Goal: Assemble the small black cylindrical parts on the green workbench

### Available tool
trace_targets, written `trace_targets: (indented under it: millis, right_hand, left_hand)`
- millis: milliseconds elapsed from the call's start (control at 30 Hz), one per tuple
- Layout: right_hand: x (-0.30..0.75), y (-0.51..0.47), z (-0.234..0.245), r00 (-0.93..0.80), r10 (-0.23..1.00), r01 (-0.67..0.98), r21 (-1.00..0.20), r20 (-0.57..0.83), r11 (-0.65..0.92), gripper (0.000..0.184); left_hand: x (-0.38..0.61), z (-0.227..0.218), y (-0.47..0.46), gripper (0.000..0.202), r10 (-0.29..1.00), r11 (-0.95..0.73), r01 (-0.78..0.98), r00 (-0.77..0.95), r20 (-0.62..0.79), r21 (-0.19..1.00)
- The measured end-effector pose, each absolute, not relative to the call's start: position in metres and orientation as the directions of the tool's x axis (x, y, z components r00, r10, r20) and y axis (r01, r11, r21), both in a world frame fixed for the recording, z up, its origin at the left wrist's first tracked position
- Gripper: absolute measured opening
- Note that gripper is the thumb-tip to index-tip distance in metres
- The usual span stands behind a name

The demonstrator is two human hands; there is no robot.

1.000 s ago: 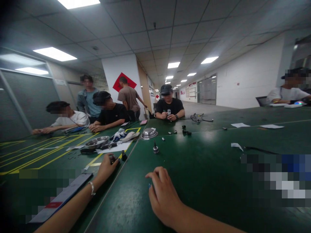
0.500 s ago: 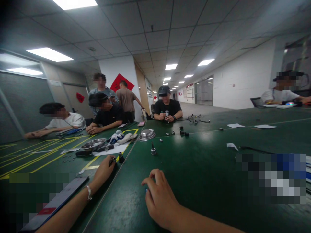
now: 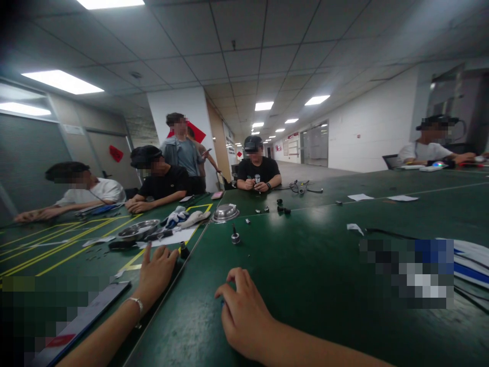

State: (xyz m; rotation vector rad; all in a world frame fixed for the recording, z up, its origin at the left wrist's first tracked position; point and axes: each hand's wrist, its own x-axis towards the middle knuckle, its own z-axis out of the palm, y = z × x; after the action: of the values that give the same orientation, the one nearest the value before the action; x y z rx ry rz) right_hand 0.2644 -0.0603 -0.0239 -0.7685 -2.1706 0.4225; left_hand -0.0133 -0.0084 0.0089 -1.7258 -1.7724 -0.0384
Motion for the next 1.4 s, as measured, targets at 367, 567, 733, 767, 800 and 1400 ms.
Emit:
trace_targets:
  millis: [367, 567, 733, 767, 800, 1400]
  right_hand:
    - [0.266, -0.061, -0.024, -0.539, 0.641, 0.412, -0.493, 0.546, 0.766, 0.035]
    - [0.267, -0.062, -0.022, -0.558, 0.643, 0.415, -0.494, 0.526, 0.764, 0.032]
    - [0.266, -0.061, -0.021, -0.560, 0.644, 0.411, -0.501, 0.521, 0.762, 0.033]
    - [0.266, -0.061, -0.021, -0.558, 0.646, 0.411, -0.503, 0.521, 0.760, 0.032]
    - [0.266, -0.061, -0.021, -0.558, 0.648, 0.411, -0.505, 0.519, 0.759, 0.033]
    - [0.263, -0.055, -0.024, -0.473, 0.700, 0.420, -0.562, 0.534, 0.713, 0.038]
  left_hand:
    - [0.001, 0.007, -0.006, 0.041, 0.851, 0.060, 0.832, 0.246, 0.464, -0.551]
    - [0.020, 0.009, -0.011, 0.033, 0.871, -0.067, 0.852, 0.304, 0.385, -0.519]
    - [0.035, 0.004, -0.012, 0.033, 0.924, -0.169, 0.926, 0.268, 0.273, -0.339]
    - [0.038, 0.001, -0.013, 0.033, 0.927, -0.186, 0.939, 0.265, 0.263, -0.290]
    - [0.042, -0.001, -0.013, 0.033, 0.928, -0.210, 0.948, 0.270, 0.256, -0.237]
    - [0.094, -0.008, -0.052, 0.050, 0.844, -0.489, 0.547, 0.494, 0.210, 0.680]
